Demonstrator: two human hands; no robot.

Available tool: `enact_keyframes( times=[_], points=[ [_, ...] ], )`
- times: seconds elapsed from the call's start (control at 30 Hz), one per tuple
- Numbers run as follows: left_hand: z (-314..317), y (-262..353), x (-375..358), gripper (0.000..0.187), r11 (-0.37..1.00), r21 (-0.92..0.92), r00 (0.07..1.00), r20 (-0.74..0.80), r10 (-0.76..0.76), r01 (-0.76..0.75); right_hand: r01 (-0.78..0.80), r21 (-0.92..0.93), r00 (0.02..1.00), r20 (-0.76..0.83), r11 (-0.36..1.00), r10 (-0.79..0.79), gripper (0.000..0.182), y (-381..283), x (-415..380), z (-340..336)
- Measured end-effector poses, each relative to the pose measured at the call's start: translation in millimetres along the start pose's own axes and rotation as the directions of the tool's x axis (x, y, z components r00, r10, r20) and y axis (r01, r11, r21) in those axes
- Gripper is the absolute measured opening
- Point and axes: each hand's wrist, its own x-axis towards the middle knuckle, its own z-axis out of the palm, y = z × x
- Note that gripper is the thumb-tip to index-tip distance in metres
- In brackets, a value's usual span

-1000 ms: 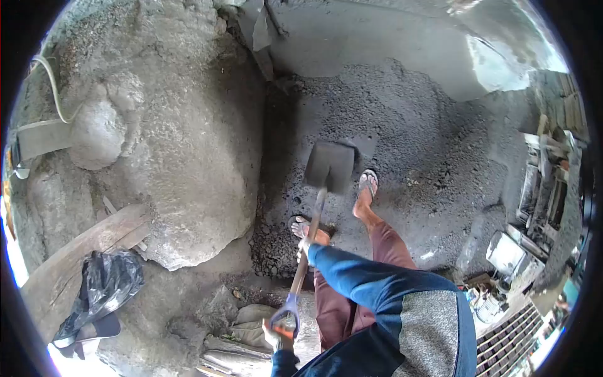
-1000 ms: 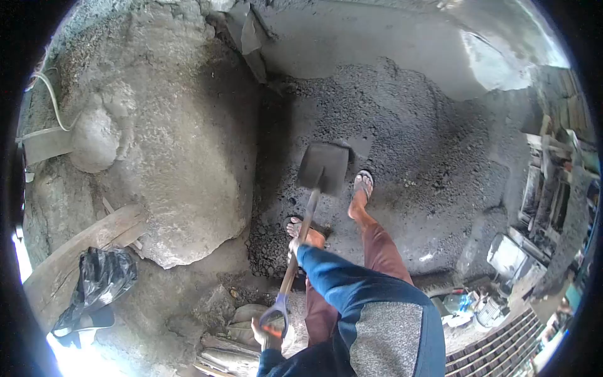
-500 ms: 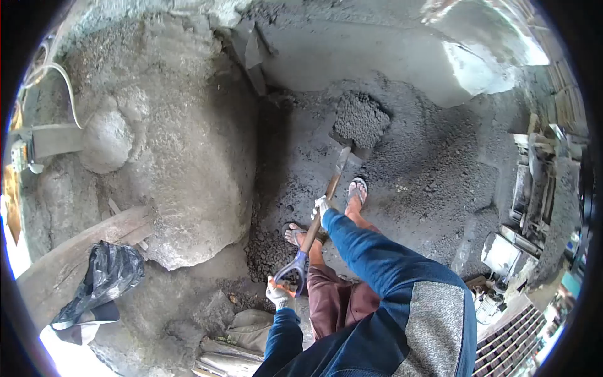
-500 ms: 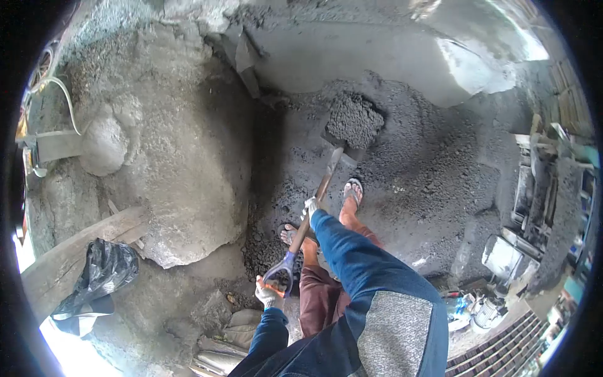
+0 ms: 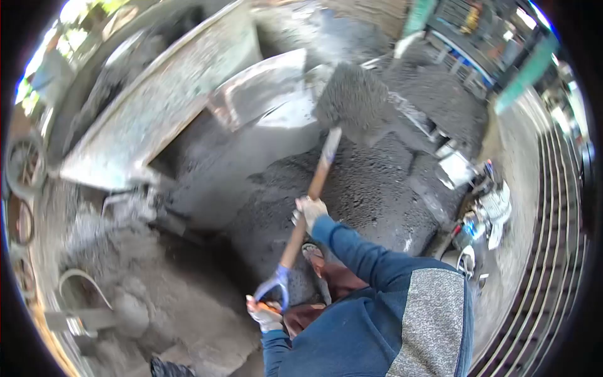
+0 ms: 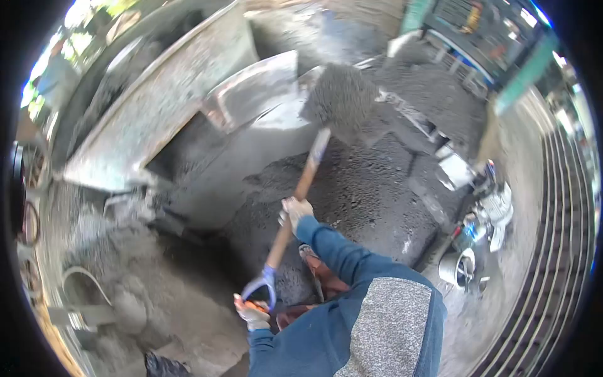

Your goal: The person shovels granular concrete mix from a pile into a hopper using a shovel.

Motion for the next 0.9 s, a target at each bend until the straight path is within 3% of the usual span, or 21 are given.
enact_keyframes(
  times=[0.07,0.1,0.13,0.17,0.23,0.27,0.3,0.33,0.37,0.4,0.43,0.47,0.53,0.57,0.6,0.63,0.7,0.77,0.8,0.83,0.9],
  points=[
    [82.5,64.9,-16.3,0.052,0.946,0.012,0.913,0.264,0.310,-0.324,0.115,-0.001,0.992,0.056,0.993,-0.115,0.019,-80.9,-1.4,58.2],
    [126.6,100.1,-27.4,0.048,0.885,-0.044,0.811,0.379,0.445,-0.464,0.161,0.116,0.950,0.251,0.980,-0.186,0.017,-121.5,-1.6,77.1],
    [162.3,126.8,-33.1,0.046,0.847,-0.138,0.693,0.515,0.505,-0.514,0.215,0.126,0.946,0.219,0.968,-0.238,0.013,-162.7,-4.4,98.7],
    [203.9,148.2,-50.5,0.040,0.795,-0.145,0.651,0.497,0.573,-0.589,0.273,0.234,0.882,0.325,0.933,-0.340,0.010,-200.4,-20.2,117.5],
    [268.0,173.7,-69.7,0.023,0.531,-0.190,0.295,0.658,0.693,-0.826,0.269,0.382,0.829,0.375,0.884,-0.415,0.010,-273.1,-18.4,122.7],
    [297.2,185.4,-83.4,0.024,-0.066,-0.142,-0.146,0.687,0.712,-0.988,0.255,0.443,0.825,0.364,0.859,-0.432,0.009,-305.4,-23.3,119.9],
    [324.0,186.1,-109.4,0.027,-0.139,-0.255,-0.286,0.735,0.615,-0.957,0.242,0.501,0.823,0.348,0.831,-0.450,0.008,-333.9,-30.9,111.4],
    [345.0,166.9,-112.1,0.026,-0.340,-0.328,-0.472,0.643,0.604,-0.881,0.358,0.430,0.814,0.291,0.829,-0.503,0.011,-356.2,-25.8,92.4],
    [353.5,152.1,-135.7,0.026,-0.394,-0.353,-0.524,0.662,0.536,-0.849,0.465,0.347,0.797,0.236,0.814,-0.556,0.015,-371.1,-16.7,66.5],
    [357.3,132.0,-137.7,0.027,-0.364,-0.385,-0.508,0.785,0.354,-0.848,0.469,0.278,0.809,0.246,0.838,-0.534,0.016,-376.4,-17.9,39.0],
    [357.5,102.7,-130.5,0.041,-0.337,-0.447,-0.548,0.771,0.323,-0.828,0.551,0.189,0.750,0.314,0.813,-0.582,0.017,-370.2,-22.6,13.9],
    [341.3,81.7,-129.5,0.042,-0.405,-0.416,-0.516,0.839,0.175,-0.814,0.580,0.080,0.769,0.274,0.811,-0.577,0.018,-358.0,-35.1,-2.6],
    [309.5,41.7,-116.3,0.044,-0.210,-0.374,-0.358,0.927,-0.111,-0.903,0.512,-0.113,0.856,0.153,0.851,-0.495,0.013,-337.7,-56.7,-26.1],
    [285.7,-9.8,-71.9,0.045,-0.176,-0.425,-0.400,0.903,-0.158,-0.888,0.510,-0.151,0.857,0.176,0.847,-0.484,0.017,-322.7,-72.8,-34.0],
    [277.7,-18.4,-71.1,0.041,0.002,-0.379,-0.367,0.894,-0.257,-0.925,0.527,-0.231,0.850,0.166,0.818,-0.501,0.023,-307.3,-83.4,-41.4],
    [269.4,-23.9,-70.6,0.039,0.172,-0.299,-0.342,0.873,-0.348,-0.939,0.489,-0.283,0.869,0.232,0.825,-0.436,0.024,-292.8,-92.7,-51.3],
    [271.8,-39.9,-54.3,0.042,0.516,0.261,-0.045,0.861,-0.507,-0.816,0.411,-0.390,0.888,0.378,0.824,-0.263,0.026,-273.5,-105.9,-67.1],
    [304.1,-12.2,-64.9,0.044,0.691,0.437,0.087,0.873,-0.480,-0.576,0.319,-0.507,0.889,0.454,0.801,-0.067,0.029,-253.6,-115.8,-79.5],
    [322.3,-7.8,-58.4,0.042,0.698,0.221,0.068,0.968,-0.240,-0.682,0.276,-0.562,0.874,0.484,0.780,0.040,0.031,-241.1,-117.6,-80.3],
    [340.1,15.6,-64.6,0.042,0.678,0.140,0.068,0.989,-0.132,-0.721,0.195,-0.615,0.885,0.446,0.764,0.133,0.035,-224.5,-119.6,-77.2],
    [350.8,52.8,-79.0,0.049,0.803,0.236,0.250,0.962,-0.112,-0.547,0.037,-0.712,0.883,0.351,0.701,0.311,0.043,-190.8,-124.3,-73.8]
  ],
)
